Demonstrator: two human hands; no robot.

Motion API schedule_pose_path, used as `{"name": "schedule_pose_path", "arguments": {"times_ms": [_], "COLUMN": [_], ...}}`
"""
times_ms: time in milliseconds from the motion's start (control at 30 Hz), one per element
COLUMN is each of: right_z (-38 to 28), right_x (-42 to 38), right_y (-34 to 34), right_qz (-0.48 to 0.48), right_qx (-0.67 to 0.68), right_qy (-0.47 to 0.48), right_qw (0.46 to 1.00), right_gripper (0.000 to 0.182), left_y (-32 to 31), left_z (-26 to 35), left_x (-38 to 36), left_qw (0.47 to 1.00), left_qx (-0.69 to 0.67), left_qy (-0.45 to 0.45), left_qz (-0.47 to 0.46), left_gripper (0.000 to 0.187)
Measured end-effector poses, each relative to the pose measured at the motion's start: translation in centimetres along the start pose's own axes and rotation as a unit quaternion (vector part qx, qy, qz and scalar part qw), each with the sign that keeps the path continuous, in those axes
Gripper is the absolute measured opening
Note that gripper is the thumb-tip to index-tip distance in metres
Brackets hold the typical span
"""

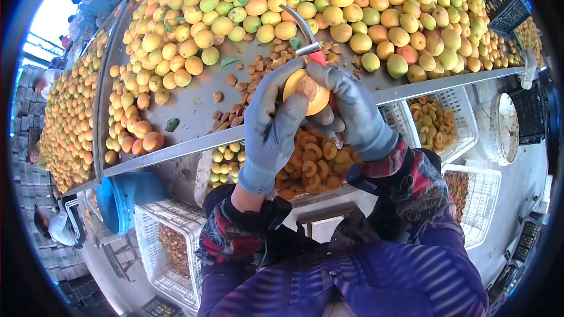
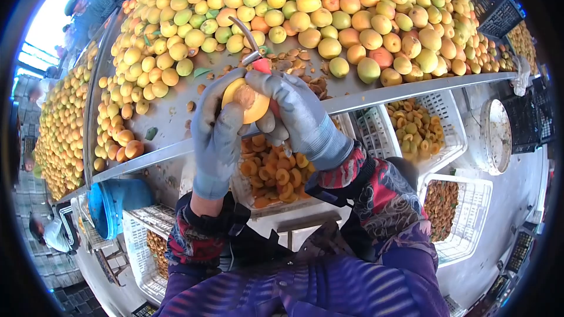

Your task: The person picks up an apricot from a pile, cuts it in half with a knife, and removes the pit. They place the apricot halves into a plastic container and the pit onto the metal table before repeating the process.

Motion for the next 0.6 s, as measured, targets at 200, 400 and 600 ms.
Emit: {"name": "schedule_pose_path", "arguments": {"times_ms": [200, 400, 600], "right_z": [-1.6, -2.9, -2.2], "right_x": [0.2, 0.2, -0.1], "right_y": [0.6, -0.7, -1.1], "right_qz": [0.042, 0.064, 0.053], "right_qx": [-0.096, -0.204, -0.145], "right_qy": [0.084, 0.057, 0.051], "right_qw": [0.991, 0.975, 0.987], "right_gripper": [0.038, 0.028, 0.024], "left_y": [0.0, 1.6, 0.7], "left_z": [-2.0, -2.2, -1.9], "left_x": [-0.2, -0.9, -0.8], "left_qw": [0.994, 0.990, 0.967], "left_qx": [-0.072, -0.084, -0.217], "left_qy": [0.062, 0.046, 0.075], "left_qz": [0.048, 0.106, 0.115], "left_gripper": [0.037, 0.031, 0.030]}}
Point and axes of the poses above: each hand's wrist, its own x-axis towards the middle knuckle, its own y-axis out of the back of the hand, z = x × y, the point moved 10 cm from there along x, towards the middle knuckle, and after that the axes turned 15 degrees about -z, right-handed, at the moved point
